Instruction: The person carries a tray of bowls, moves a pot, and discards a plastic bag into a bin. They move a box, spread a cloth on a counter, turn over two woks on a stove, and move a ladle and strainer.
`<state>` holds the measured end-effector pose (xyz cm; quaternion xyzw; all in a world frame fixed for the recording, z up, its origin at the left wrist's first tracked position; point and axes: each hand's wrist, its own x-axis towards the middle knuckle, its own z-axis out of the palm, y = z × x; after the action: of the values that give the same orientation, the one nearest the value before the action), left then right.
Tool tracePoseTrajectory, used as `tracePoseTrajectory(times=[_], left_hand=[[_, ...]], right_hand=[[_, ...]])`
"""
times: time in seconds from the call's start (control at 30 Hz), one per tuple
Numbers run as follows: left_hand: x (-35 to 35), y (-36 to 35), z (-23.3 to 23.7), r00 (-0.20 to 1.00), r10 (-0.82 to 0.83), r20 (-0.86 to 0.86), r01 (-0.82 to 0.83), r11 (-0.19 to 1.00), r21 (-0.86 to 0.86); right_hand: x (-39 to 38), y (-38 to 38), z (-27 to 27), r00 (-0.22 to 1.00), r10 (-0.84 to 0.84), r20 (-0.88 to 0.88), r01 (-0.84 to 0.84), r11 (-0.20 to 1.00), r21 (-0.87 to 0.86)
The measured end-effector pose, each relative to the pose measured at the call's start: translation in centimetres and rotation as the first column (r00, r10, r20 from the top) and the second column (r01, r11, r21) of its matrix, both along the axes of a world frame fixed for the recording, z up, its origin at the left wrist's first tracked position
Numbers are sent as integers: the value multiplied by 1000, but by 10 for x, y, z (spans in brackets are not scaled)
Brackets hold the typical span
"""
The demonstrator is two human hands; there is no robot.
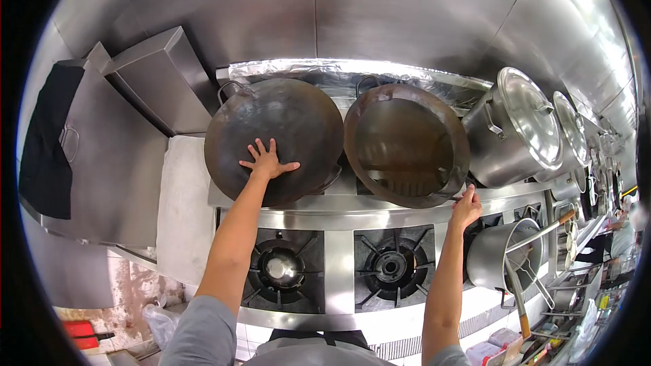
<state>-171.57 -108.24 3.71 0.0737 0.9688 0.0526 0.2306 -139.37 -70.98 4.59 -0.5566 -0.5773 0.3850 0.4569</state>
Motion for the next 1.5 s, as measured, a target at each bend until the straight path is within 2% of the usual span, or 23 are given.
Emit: tracePoseTrajectory(times=[0.33,0.6,0.63,0.83,0.97,1.17,1.23,1.27,1.33,1.37,1.43,1.47,1.5], left_hand=[[1,-10,1,1000,-12,9,12,1000,-11],[2,-10,1,1000,-25,7,25,1000,-6],[2,-11,1,1000,-21,6,21,1000,-5],[5,-15,6,999,-30,14,30,1000,-3],[7,-20,3,999,-43,3,43,999,-17],[10,-25,10,998,-48,32,49,999,-5],[13,-30,14,998,-55,-13,57,993,101],[16,-34,17,999,-49,-14,51,994,100],[26,-43,30,991,-75,-107,98,966,238],[36,-50,42,992,-68,-110,93,967,239],[60,-68,65,946,-106,-308,196,941,277],[68,-81,76,946,-96,-309,186,943,277],[76,-98,85,917,-71,-392,268,837,476]], right_hand=[[3,2,6,997,76,-17,-76,997,-7],[10,3,-1,991,93,-99,-94,996,-2],[10,-2,7,987,104,-125,-110,993,-43],[18,1,4,995,104,5,-104,994,-19],[22,-3,6,988,137,-69,-141,988,-69],[29,-13,19,983,179,-44,-183,978,-98],[37,-15,22,980,192,-45,-195,978,-76],[42,-16,25,979,198,-46,-201,977,-76],[53,-18,31,977,212,-38,-213,975,-55],[58,-22,34,972,232,-47,-234,972,-38],[73,-28,35,972,228,-47,-230,972,-51],[80,-31,37,975,218,-43,-221,973,-67],[86,-35,39,979,195,-59,-199,978,-59]])
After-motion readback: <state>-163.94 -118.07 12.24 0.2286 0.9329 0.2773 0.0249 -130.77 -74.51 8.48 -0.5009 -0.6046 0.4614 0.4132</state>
